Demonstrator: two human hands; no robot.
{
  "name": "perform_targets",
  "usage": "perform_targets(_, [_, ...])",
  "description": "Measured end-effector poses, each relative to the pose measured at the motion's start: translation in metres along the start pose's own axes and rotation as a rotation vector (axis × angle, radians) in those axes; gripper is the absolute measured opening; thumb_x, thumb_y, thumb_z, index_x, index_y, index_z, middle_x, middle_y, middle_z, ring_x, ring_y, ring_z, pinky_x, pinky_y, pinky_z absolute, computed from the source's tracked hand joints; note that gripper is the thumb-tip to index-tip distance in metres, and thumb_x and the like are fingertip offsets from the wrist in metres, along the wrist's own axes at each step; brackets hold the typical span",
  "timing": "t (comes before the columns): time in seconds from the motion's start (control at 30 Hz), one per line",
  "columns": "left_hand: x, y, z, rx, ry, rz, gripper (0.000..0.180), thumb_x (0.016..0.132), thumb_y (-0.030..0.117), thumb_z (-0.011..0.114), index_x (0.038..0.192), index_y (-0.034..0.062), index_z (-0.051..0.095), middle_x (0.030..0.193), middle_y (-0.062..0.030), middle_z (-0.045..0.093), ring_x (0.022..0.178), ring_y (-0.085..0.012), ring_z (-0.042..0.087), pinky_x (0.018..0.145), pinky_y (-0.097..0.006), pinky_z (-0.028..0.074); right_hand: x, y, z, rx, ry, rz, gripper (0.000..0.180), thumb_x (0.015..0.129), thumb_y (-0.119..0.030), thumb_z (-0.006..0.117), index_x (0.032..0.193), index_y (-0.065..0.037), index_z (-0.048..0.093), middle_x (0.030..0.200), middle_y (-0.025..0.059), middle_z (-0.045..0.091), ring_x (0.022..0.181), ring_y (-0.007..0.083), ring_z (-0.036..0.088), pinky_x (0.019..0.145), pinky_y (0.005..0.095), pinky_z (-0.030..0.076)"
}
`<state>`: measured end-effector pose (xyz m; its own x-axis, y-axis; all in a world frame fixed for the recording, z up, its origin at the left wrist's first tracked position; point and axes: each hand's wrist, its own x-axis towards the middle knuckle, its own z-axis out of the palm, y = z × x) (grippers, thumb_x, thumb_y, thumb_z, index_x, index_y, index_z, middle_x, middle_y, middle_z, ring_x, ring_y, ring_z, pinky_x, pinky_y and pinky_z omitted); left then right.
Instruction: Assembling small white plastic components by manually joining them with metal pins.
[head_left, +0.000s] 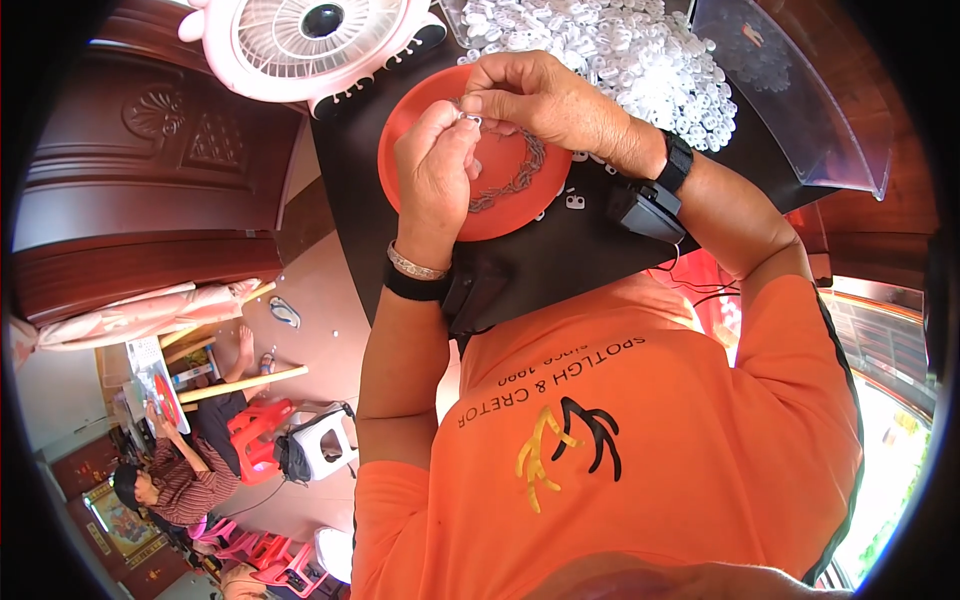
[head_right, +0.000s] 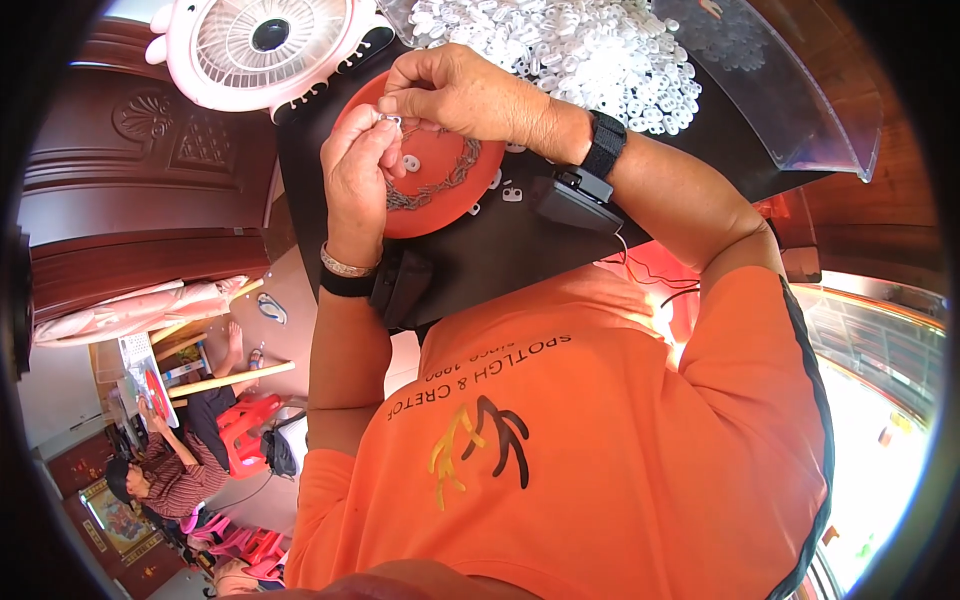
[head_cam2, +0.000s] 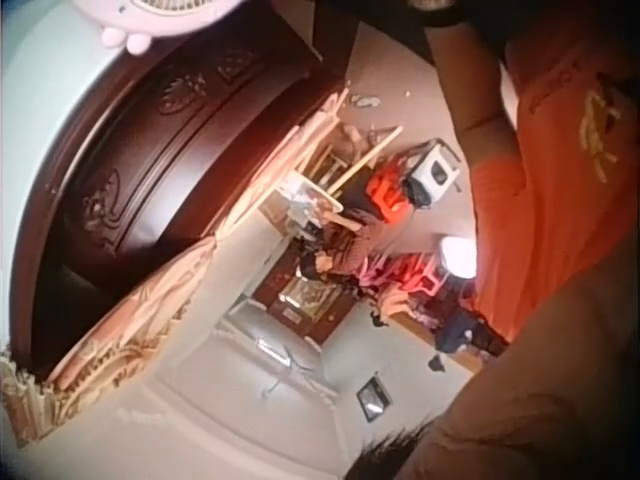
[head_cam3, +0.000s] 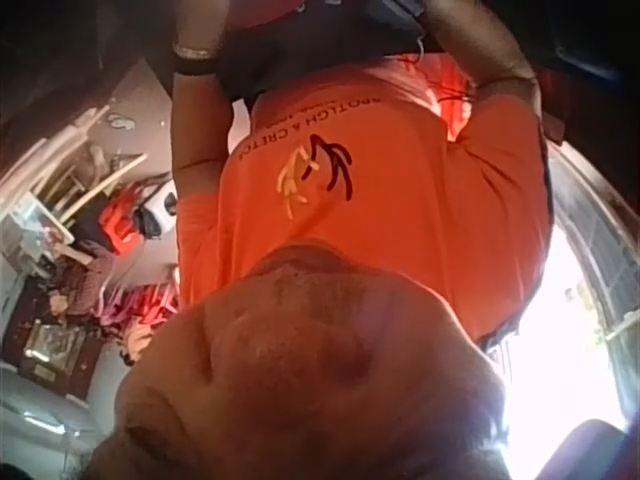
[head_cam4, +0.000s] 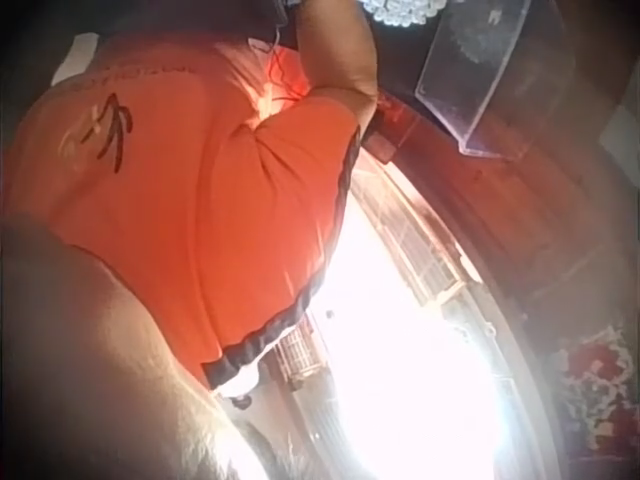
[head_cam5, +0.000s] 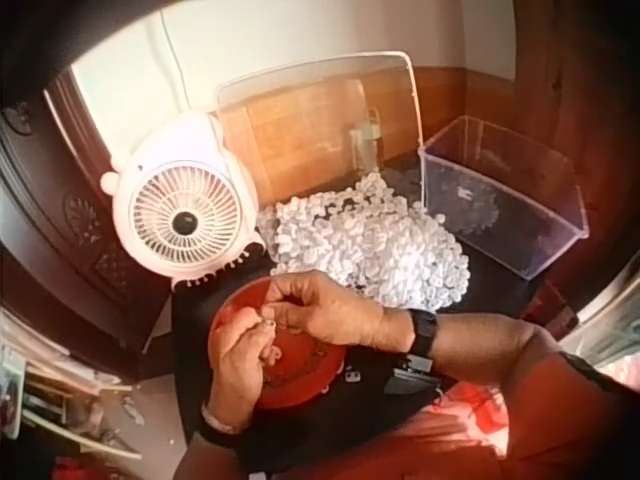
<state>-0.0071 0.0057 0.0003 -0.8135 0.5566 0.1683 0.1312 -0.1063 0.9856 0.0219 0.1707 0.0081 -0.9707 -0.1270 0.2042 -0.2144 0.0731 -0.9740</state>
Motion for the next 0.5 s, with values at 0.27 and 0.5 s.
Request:
perform_targets(0.27, [0.000,0.001,0.003,-0.012,-0.001,-0.040,0.021,0.090,0.016,0.047,0.072,0.0043,0.049,0.064,-0.0011,0.045,0.054,-0.0091,0.043,0.054,-0.023,0.039,0.002,0.001,-0.005,0.084,0.000,0.019,0.018,0.090,-0.019,0.063,0.086,-0.001,0.063,0.070,-0.0010,0.058,0.064,0.0053,0.052,0.059,0.0203,0.045])
perform_targets(0.5, [0.005,-0.007,0.001,-0.088,-0.049,-0.019,0.019,0.092,0.016,0.049,0.078,0.0034,0.050,0.064,-0.0007,0.045,0.055,-0.0079,0.043,0.052,-0.021,0.036,0.002,0.003,-0.007,0.080,0.001,0.008,0.020,0.091,-0.020,0.062,0.087,-0.001,0.063,0.068,-0.0021,0.056,0.062,0.0046,0.050,0.057,0.0197,0.042])
